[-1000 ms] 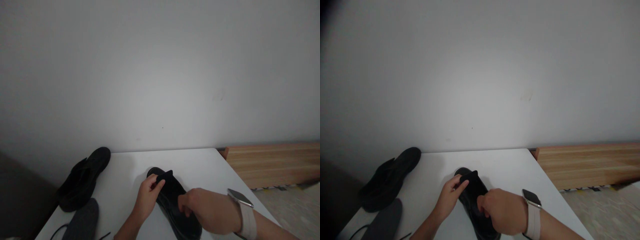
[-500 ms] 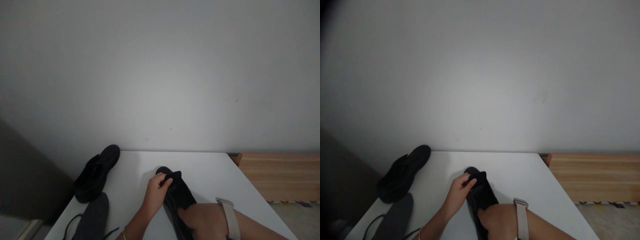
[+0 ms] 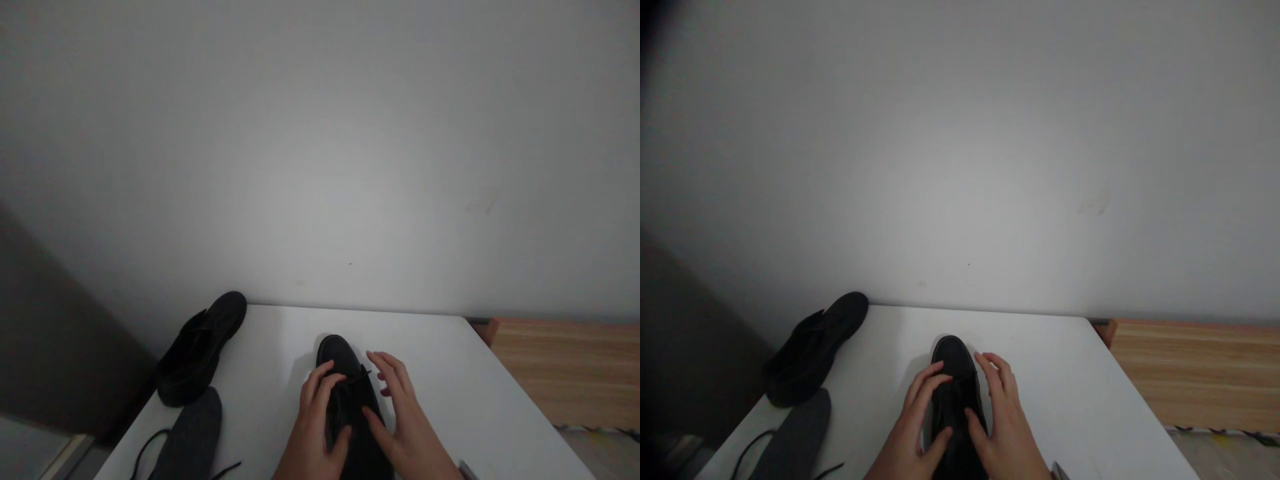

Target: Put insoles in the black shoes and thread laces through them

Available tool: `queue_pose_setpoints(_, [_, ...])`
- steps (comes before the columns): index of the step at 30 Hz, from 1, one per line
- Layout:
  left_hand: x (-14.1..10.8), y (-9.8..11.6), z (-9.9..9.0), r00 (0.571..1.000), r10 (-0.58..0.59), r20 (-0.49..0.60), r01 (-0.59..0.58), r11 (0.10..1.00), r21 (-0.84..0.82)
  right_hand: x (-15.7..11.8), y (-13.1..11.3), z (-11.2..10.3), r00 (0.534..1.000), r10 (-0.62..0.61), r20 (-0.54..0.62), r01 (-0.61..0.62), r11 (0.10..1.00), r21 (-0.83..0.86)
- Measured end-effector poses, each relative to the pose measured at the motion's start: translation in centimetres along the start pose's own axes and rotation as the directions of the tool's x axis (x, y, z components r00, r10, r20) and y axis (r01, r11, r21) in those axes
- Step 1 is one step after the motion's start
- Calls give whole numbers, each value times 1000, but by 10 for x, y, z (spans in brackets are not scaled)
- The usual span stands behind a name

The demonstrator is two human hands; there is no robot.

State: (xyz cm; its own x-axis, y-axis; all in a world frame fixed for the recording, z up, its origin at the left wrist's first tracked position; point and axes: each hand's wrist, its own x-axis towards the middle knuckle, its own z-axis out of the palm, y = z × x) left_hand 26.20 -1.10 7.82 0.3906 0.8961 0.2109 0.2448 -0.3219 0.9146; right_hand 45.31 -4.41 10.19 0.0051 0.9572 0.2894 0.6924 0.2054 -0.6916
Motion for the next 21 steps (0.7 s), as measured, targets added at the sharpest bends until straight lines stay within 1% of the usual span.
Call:
queue_pose_setpoints(2, [-2, -5, 4, 999, -22, -38, 23, 1000, 11, 1, 2, 5, 999, -18, 42, 15, 998, 61])
queue_pose_setpoints(4, [-1, -6, 4, 997, -39, -62, 40, 999, 15, 0, 0, 8, 997, -45, 65, 40, 996, 76])
queue_pose_setpoints(8, [1, -3, -3, 999, -8, -33, 10, 999, 49, -10, -1, 10, 990, -106, 93, 100, 993, 62])
queue_pose_setpoints(14, [-2, 3, -5, 1000, -2, -10, 4, 988, 156, -17, 3, 25, 992, -125, 23, 124, 992, 33])
queue_pose_setpoints(16, [-7, 7, -8, 999, 37, 8, -38, 976, 213, -17, 4, 30, 993, -121, 3, 121, 992, 22])
queue_pose_setpoints(18, [-17, 11, -18, 993, 119, 5, -116, 952, 284, -19, 6, 32, 992, -125, -5, 125, 992, 12])
queue_pose_setpoints(19, [-23, 13, -27, 986, 164, -13, -151, 933, 326, -20, 8, 31, 991, -132, -2, 132, 991, 6])
queue_pose_setpoints(20, [-31, 15, -40, 980, 198, -33, -172, 913, 371, -23, 10, 29, 990, -142, 3, 142, 990, 0])
queue_pose_setpoints(21, [-39, 15, -55, 968, 234, -94, -176, 892, 416, -25, 13, 27, 989, -148, 0, 148, 989, -6])
